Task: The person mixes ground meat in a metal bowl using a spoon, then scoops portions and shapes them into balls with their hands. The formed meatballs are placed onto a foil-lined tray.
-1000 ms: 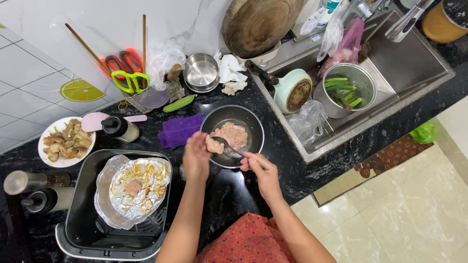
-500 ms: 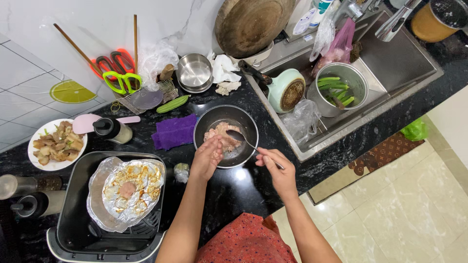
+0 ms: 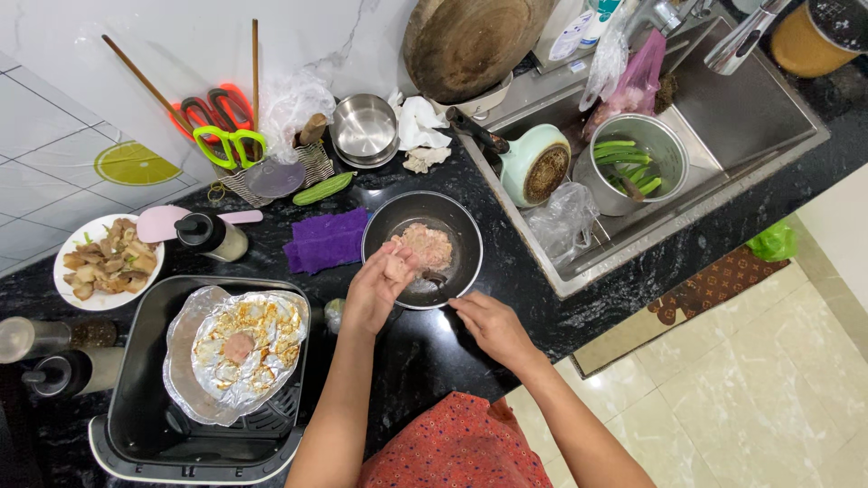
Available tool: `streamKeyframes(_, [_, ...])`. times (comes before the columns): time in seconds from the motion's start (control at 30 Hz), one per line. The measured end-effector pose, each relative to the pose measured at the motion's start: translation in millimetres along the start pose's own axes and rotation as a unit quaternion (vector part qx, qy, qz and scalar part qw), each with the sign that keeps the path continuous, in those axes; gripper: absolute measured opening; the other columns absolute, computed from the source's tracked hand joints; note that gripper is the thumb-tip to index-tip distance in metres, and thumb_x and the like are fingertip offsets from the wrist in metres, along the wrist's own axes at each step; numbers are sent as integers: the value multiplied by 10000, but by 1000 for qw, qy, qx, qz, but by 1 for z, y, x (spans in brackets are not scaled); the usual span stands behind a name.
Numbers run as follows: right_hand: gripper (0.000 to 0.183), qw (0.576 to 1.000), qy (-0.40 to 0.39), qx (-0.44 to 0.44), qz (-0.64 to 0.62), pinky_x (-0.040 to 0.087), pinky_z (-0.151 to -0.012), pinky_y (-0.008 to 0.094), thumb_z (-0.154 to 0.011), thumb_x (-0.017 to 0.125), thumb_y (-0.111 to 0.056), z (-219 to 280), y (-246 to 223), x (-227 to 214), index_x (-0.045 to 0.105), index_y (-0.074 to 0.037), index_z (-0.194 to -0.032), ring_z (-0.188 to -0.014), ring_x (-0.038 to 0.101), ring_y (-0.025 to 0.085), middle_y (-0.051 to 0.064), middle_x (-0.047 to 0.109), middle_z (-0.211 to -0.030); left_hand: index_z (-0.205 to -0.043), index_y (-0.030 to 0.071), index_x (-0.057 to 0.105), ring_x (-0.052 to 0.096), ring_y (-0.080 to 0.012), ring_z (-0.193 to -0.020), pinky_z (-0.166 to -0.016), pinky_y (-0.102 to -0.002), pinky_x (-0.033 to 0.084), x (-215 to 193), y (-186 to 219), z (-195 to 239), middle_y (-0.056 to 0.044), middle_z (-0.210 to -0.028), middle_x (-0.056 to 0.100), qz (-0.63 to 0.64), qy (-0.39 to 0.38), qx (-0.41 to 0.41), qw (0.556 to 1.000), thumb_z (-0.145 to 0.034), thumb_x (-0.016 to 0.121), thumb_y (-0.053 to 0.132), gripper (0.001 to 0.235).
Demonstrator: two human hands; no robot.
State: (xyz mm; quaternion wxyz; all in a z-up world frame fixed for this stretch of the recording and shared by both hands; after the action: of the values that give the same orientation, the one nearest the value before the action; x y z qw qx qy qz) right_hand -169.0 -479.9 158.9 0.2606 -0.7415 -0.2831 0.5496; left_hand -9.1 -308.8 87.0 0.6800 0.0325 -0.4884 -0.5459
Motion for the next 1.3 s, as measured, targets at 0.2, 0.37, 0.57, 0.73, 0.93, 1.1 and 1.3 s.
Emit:
streamKeyframes(0.2, [200, 995, -57, 57, -55, 572, -777, 362, -937, 681, -86, 14, 18, 22, 740, -25, -1118, -879, 730, 275, 117, 722, -971, -981, 97, 613, 510, -61, -532, -447, -202, 376, -27, -11, -16, -19, -779, 633, 100, -105, 48, 988, -1123, 457, 547, 496])
streamKeyframes(0.37, [248, 894, 5, 242, -378, 585, -758, 304, -1014, 601, -120, 8, 52, 49, 745, 36, -1142, -805, 700, 167, 97, 731, -952, -935, 105, 589, 577, -104, -672, -628, -257, 499, -41, -7, -25, -32, -853, 626, 95, -65, 99, 988, -1163, 503, 481, 449])
streamKeyframes(0.57, [290, 787, 131, 315, -514, 571, -680, 310, -1008, 585, -155, 9, 54, 41, 729, 74, -1114, -700, 694, 172, 119, 736, -851, -1019, 79, 628, 680, -220, -1147, -1060, -391, 517, -28, 13, -5, -88, -1128, 688, 75, 46, 127, 988, -1041, 497, 424, 369])
streamKeyframes(0.73, [257, 812, 157, 279, -488, 573, -687, 295, -1016, 580, -127, -3, 24, 26, 720, 68, -1108, -717, 704, 164, 113, 734, -859, -1167, 50, 659, 649, -242, -1142, -965, -374, 510, -4, -1, -6, -165, -1205, 681, 11, -18, 162, 987, -1029, 618, 217, 220])
streamKeyframes(0.93, [239, 880, 151, 235, -383, 581, -706, 262, -1027, 565, -109, -12, -17, 20, 720, 45, -1124, -741, 708, 132, 93, 735, -874, -1189, -2, 671, 646, -91, -1158, -954, -238, 526, 12, -17, -10, -3, -1302, 661, -188, 30, 231, 954, -880, 728, -34, 316])
streamKeyframes(1.1, [236, 902, 176, 207, -335, 588, -715, 262, -1023, 567, -96, -10, -31, -1, 719, 46, -1134, -760, 719, 132, 96, 744, -894, -1220, 14, 646, 676, -111, -846, -725, -239, 535, 0, -14, -31, -71, -1032, 737, -68, 9, 173, 983, -936, 697, 47, 290])
streamKeyframes(1.3, [249, 878, 234, 210, -360, 577, -737, 274, -1041, 550, -102, -3, -18, -29, 716, 49, -1149, -769, 710, 145, 105, 742, -907, -1058, 40, 583, 574, -93, -682, -601, -240, 479, -31, -18, -61, -32, -854, 633, 84, -150, 139, 975, -1107, 631, 281, 251])
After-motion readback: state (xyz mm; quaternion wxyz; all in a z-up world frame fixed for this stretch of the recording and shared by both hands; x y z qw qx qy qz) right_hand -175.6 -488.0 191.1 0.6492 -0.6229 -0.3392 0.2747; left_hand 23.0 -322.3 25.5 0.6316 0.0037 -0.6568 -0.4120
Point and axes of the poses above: each hand's wrist, its own z-axis away from the middle knuckle, its own x-axis out of the palm, y = z × x, the point moved 3 cm from there along -z, towards the middle knuckle
